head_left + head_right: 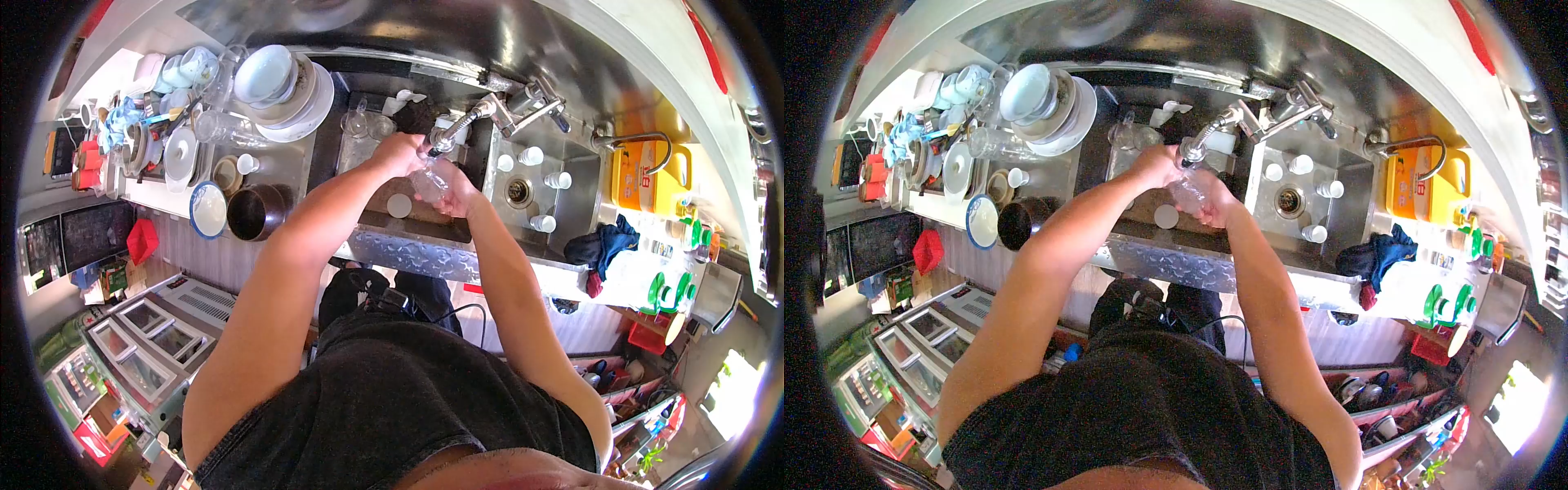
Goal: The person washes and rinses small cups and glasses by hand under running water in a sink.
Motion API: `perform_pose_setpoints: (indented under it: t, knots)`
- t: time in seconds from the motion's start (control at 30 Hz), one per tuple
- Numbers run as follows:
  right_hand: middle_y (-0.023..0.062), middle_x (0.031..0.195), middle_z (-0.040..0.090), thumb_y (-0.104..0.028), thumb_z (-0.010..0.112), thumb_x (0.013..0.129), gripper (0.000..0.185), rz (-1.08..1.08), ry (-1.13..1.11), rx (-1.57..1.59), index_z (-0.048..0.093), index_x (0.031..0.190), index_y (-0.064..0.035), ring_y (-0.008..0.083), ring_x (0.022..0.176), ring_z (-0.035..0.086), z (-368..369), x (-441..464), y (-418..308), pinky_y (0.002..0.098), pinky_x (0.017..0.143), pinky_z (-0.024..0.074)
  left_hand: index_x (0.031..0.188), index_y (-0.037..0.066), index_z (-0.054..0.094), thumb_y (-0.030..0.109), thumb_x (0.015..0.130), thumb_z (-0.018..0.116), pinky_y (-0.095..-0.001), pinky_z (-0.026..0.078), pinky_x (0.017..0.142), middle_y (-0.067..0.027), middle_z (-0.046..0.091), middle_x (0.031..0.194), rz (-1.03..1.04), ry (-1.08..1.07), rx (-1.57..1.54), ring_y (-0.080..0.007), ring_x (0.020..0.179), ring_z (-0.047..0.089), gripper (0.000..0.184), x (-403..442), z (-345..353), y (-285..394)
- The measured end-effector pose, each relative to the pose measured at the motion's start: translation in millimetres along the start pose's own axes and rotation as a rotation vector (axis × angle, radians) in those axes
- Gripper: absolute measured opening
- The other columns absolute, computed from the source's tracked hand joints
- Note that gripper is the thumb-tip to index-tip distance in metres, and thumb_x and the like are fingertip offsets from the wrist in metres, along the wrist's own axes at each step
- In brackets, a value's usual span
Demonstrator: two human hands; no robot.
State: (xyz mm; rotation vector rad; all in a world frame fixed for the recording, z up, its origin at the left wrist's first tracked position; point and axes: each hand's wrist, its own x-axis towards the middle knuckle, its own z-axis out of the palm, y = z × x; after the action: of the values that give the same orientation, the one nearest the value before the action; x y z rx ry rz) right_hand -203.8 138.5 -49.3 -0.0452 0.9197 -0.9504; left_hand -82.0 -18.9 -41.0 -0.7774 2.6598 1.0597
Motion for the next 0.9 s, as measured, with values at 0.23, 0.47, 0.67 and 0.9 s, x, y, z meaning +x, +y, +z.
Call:
perform_pose_setpoints:
  t: [0.23,0.47,0.67,0.9]
  knots:
    - [0.0087,0.112,0.06,-0.05,0.044,0.091,0.05,-0.458,0.103,0.35,0.05,0.121,-0.0105,0.0205,0.098,0.058,16.1,9.7,-0.5,0.0371,0.076,0.0468,0.081,0.002,0.063,0.031,0.083,0.06,-0.042,0.051,0.061,-0.018,0.065,0.075,-0.067,-0.134,-0.021,-0.0319,0.07,0.064,0.029,9.7,5.4,3.2]
    - [0.0077,0.105,0.062,-0.054,0.039,0.092,0.052,-0.16,0.13,0.044,0.049,0.119,-0.0107,0.0215,0.087,0.062,-6.2,23.4,9.5,0.0358,0.065,0.0504,0.075,0.003,0.067,0.039,0.086,0.054,-0.044,0.05,0.062,-0.0196,0.064,0.071,-0.132,0.095,0.048,-0.0354,0.07,0.065,0.04,11.9,12.3,2.7]
    - [0.0054,0.104,0.062,-0.049,0.043,0.091,0.045,-0.612,0.21,0.23,0.049,0.118,-0.014,0.0212,0.083,0.062,13.9,26.4,4.9,0.036,0.063,0.0506,0.081,0.006,0.063,0.032,0.091,0.046,-0.0325,0.045,0.046,-0.0106,0.06,0.062,-0.366,-0.148,-0.423,-0.0161,0.054,0.058,0.033,6.0,14.9,7.5]
    - [0.0051,0.108,0.06,-0.048,0.045,0.09,0.045,-0.219,0.288,0.046,0.049,0.119,-0.0148,0.0204,0.082,0.062,-5.8,16.4,6.0,0.0327,0.055,0.0483,0.091,0.005,0.062,0.028,0.076,0.068,-0.0406,0.051,0.062,-0.0152,0.065,0.076,-0.222,0.212,-0.177,-0.0326,0.069,0.063,0.028,2.9,47.6,-13.3]
